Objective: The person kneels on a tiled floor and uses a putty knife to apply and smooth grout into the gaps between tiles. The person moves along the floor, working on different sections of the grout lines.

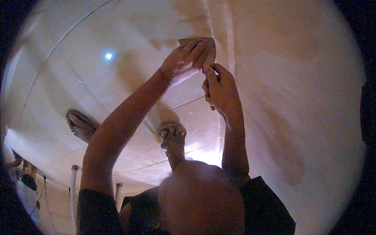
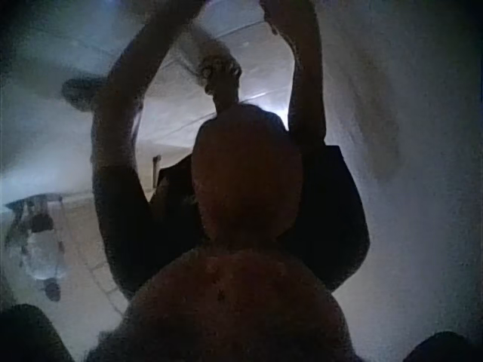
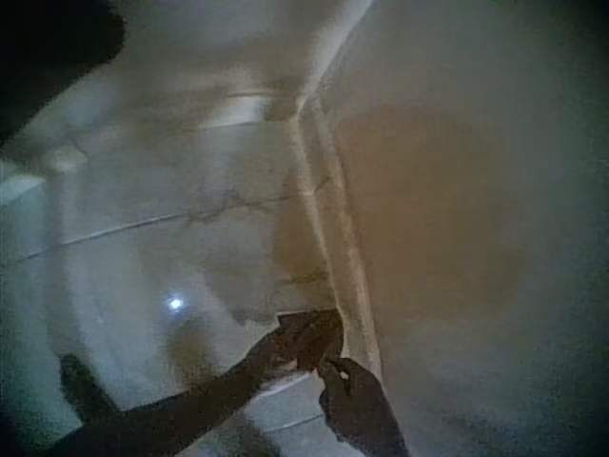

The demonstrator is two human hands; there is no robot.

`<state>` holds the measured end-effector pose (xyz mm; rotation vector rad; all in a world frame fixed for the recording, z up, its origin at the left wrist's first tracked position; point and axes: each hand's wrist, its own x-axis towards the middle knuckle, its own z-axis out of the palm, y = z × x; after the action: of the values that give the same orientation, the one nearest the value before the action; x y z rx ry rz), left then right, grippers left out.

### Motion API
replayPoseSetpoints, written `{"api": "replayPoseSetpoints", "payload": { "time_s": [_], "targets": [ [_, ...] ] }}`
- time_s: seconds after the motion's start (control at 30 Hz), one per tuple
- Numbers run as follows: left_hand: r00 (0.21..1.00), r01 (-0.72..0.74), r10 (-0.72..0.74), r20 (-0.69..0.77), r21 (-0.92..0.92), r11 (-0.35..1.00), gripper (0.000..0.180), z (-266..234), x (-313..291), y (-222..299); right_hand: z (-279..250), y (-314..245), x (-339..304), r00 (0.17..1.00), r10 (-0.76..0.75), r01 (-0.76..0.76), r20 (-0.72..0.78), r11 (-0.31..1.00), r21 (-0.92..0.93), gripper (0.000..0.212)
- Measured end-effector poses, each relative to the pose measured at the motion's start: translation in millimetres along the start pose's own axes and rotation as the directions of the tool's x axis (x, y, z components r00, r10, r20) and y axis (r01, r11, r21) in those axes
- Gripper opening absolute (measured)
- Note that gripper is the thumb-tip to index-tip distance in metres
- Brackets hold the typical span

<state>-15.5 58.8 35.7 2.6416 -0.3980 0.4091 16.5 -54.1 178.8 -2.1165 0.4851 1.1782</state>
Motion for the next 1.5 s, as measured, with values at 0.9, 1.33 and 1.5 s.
{"api": "replayPoseSetpoints", "payload": {
  "time_s": [0.9,1.33,1.5],
  "targets": [
    [0.895,0.061,0.13,0.426,-0.406,0.912,0.069,-27,-138,135,43,246,-94,0.977,0.185,-0.21,0.106,0.921,0.327,0.022],
    [0.984,0.003,0.055,0.17,-0.321,0.947,0.061,27,-76,104,23,152,-26,0.938,0.345,-0.344,0.033,0.913,0.218,0.04],
    [0.965,-0.066,0.098,0.245,-0.134,0.989,0.061,29,-75,119,19,176,-27,0.992,0.091,-0.096,-0.084,0.994,-0.053,0.041]
  ]
}}
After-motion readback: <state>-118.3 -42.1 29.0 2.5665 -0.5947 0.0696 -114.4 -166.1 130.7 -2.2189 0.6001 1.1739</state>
